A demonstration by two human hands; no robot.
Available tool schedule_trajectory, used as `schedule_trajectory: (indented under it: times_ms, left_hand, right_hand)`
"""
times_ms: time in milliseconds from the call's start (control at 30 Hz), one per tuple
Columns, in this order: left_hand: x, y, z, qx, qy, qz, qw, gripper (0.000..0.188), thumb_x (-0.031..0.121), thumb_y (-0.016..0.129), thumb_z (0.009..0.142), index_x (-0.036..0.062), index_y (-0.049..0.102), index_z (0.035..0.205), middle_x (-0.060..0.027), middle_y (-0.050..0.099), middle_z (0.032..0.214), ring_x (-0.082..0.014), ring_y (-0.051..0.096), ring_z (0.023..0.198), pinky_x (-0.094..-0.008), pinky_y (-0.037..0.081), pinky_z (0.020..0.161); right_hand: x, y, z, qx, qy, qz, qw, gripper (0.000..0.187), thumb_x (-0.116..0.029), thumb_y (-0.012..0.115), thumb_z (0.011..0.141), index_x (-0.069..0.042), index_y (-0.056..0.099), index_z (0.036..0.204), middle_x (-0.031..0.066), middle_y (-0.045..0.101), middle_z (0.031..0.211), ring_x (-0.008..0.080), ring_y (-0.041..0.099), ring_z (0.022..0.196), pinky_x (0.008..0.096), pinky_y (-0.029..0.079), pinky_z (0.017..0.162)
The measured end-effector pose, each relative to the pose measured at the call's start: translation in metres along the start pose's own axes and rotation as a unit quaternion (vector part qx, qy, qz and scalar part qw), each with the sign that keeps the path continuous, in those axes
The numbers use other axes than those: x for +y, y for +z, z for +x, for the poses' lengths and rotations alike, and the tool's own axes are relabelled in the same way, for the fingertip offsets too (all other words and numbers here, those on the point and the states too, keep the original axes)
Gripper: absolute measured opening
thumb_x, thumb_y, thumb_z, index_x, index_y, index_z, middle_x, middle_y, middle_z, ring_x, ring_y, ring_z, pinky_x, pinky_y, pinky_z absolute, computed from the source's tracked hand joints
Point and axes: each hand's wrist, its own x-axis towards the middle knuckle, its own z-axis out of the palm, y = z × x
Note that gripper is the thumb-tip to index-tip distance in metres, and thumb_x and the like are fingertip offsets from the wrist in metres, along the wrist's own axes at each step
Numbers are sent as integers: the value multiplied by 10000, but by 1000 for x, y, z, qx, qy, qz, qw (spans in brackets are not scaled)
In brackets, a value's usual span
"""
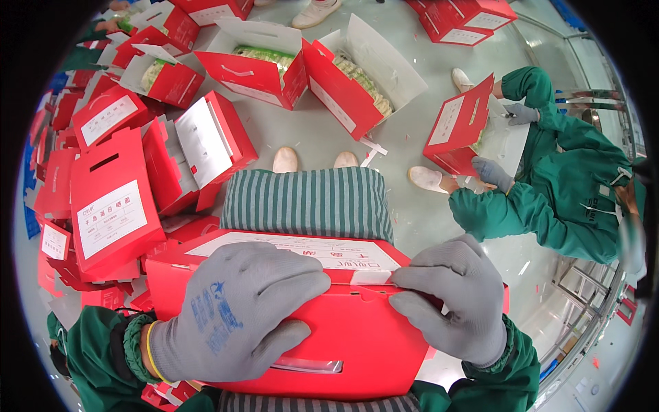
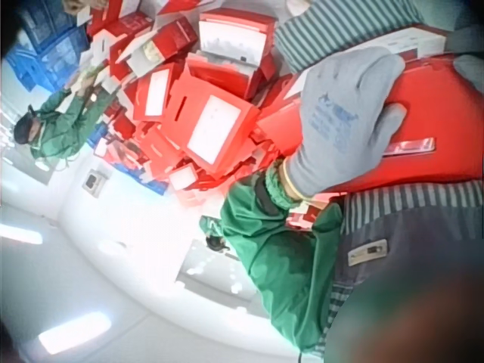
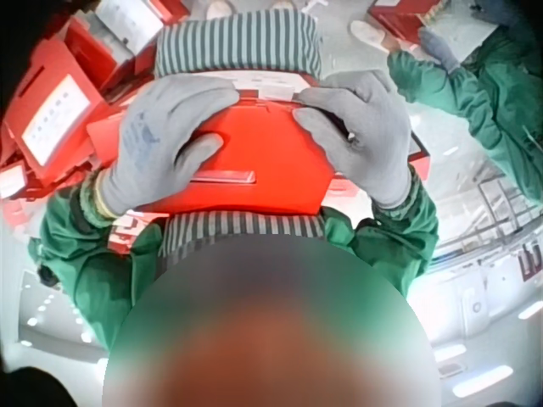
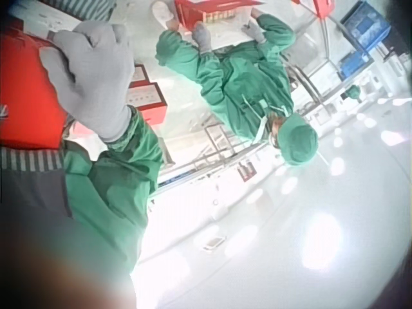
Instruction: The person places packaged food items into red cardboard boxes, closes the flaps, and applies adhesive tape to seal them. The process is repeated for multiple boxes in a factory setting.
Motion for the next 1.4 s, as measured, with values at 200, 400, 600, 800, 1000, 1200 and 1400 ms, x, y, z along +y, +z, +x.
schedule_trajectory:
  times_ms: [200, 400, 600, 800, 1000, 1200, 1400]
  left_hand:
    - [2, 6, 4, -17, 14, 52, 998, 517, 203, 735, 810, 73, 631, 1299, -104, 657, 1247, -307, 622, 1102, -448, 484, 951]
    - [3, 10, -3, 0, 28, 60, 998, 534, 187, 718, 817, 61, 607, 1323, -123, 648, 1245, -324, 612, 1103, -450, 464, 971]
    - [3, 15, -16, 31, 38, 69, 996, 546, 177, 721, 829, 61, 594, 1347, -130, 646, 1233, -334, 598, 1111, -449, 446, 984]
    - [-4, 17, -28, 59, 50, 73, 994, 559, 227, 734, 855, 59, 588, 1368, -132, 646, 1237, -318, 605, 1110, -446, 448, 982]
    - [-8, 23, -33, 84, 76, 77, 991, 539, 273, 717, 899, 55, 584, 1374, -134, 643, 1248, -316, 603, 1124, -446, 444, 996]
    - [-10, 26, -36, 80, 80, 87, 990, 502, 290, 701, 925, 62, 590, 1358, -135, 641, 1261, -318, 600, 1143, -447, 440, 1020]
    - [-10, 30, -40, 102, 93, 76, 988, 498, 292, 700, 926, 64, 591, 1355, -137, 641, 1266, -321, 599, 1140, -452, 442, 1011]
  right_hand:
    - [6, 4, 13, -39, 31, 97, 994, 283, -188, 838, 804, -74, 729, 1039, 86, 668, 881, 288, 641, 851, 385, 528, 753]
    - [-2, 3, 11, -66, -2, 34, 997, 385, -171, 857, 771, -36, 732, 1109, 104, 713, 927, 245, 665, 842, 355, 527, 741]
    - [10, -33, 58, 270, 16, -75, 960, 320, -7, 724, 833, 5, 683, 1150, 97, 642, 958, 229, 627, 823, 323, 524, 742]
    - [-16, -10, 9, 66, -154, -55, 984, 313, -91, 772, 802, -77, 737, 1113, 70, 690, 991, 247, 656, 864, 357, 533, 777]
    - [-43, 14, 0, 10, -99, -180, 979, 222, -148, 795, 785, -113, 765, 1003, 75, 689, 894, 267, 659, 821, 386, 523, 710]
    - [-53, 2, 19, -60, -75, -163, 982, 145, -151, 757, 813, -97, 735, 945, 76, 662, 804, 258, 664, 773, 376, 529, 689]
    - [-47, -9, 31, -97, -34, -228, 968, 111, -138, 700, 841, -78, 718, 933, 98, 677, 797, 297, 668, 726, 385, 532, 671]
